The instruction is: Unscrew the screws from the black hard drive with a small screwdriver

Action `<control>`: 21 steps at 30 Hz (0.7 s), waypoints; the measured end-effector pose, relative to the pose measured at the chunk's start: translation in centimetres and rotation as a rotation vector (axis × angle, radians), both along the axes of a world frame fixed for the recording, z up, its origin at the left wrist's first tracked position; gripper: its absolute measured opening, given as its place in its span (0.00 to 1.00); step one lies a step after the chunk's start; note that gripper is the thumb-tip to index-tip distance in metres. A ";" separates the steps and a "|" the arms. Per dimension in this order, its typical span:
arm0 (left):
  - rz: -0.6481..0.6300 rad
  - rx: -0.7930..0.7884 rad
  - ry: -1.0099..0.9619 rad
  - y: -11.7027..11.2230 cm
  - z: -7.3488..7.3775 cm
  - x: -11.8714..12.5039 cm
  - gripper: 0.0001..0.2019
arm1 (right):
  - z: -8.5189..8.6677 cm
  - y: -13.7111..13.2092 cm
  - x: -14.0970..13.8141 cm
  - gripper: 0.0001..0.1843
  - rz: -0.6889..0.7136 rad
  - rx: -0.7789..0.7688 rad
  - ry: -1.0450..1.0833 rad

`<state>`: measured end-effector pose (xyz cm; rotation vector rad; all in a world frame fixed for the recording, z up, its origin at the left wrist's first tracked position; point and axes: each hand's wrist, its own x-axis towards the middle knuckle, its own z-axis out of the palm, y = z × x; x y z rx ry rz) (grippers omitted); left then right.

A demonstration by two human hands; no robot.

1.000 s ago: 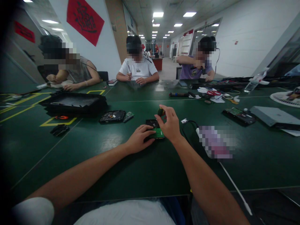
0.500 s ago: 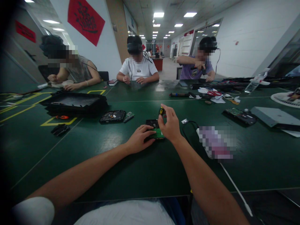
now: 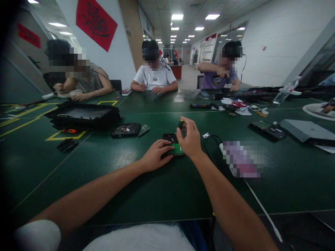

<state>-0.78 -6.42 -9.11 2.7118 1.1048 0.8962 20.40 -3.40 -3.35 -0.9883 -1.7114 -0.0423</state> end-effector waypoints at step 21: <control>-0.017 0.006 -0.003 -0.1 0.3 -0.1 0.19 | 1.2 -0.6 0.2 0.25 -0.111 0.101 0.049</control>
